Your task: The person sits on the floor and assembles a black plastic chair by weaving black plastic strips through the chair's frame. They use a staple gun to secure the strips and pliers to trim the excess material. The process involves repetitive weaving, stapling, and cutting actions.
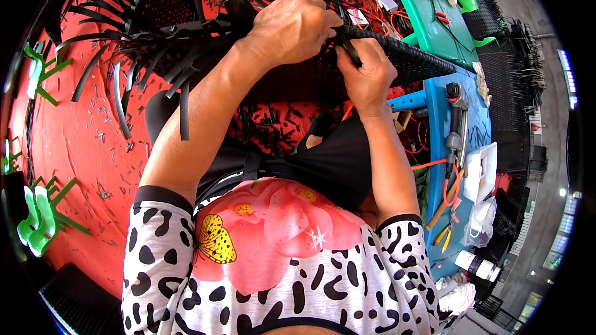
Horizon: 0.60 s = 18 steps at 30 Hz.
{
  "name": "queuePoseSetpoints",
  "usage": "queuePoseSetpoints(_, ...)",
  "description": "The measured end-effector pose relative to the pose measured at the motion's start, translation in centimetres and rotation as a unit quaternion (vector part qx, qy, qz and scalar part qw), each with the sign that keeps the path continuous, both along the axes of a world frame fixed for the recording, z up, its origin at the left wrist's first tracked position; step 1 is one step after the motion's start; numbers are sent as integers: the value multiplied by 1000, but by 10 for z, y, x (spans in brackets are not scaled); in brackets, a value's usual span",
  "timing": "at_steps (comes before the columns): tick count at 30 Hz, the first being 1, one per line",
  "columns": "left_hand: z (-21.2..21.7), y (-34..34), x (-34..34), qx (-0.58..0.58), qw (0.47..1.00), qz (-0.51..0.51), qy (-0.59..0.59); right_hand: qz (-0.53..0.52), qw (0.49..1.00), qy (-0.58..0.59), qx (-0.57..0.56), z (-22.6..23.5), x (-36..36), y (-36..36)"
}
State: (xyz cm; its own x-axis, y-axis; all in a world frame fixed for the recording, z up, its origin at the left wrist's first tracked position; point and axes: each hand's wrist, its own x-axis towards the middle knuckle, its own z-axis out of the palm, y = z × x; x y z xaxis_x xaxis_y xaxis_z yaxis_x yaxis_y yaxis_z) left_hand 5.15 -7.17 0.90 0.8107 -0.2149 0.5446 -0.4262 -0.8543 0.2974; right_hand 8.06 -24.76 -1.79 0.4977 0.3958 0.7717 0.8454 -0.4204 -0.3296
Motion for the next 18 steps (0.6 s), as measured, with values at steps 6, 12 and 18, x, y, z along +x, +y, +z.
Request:
queuePoseSetpoints(6, 0, -1, -1, -3, 1000, -3, -4, -20, 993, 107, -37, 16, -5, 2)
queuePoseSetpoints(12, -1, 0, -1, -3, 1000, -4, -10, -49, 989, 42, -130, 33, -1, 7)
queuePoseSetpoints(18, -4, 0, 6, 9, 1000, 10, 3, -80, 982, 0, -170, 33, -1, 10)
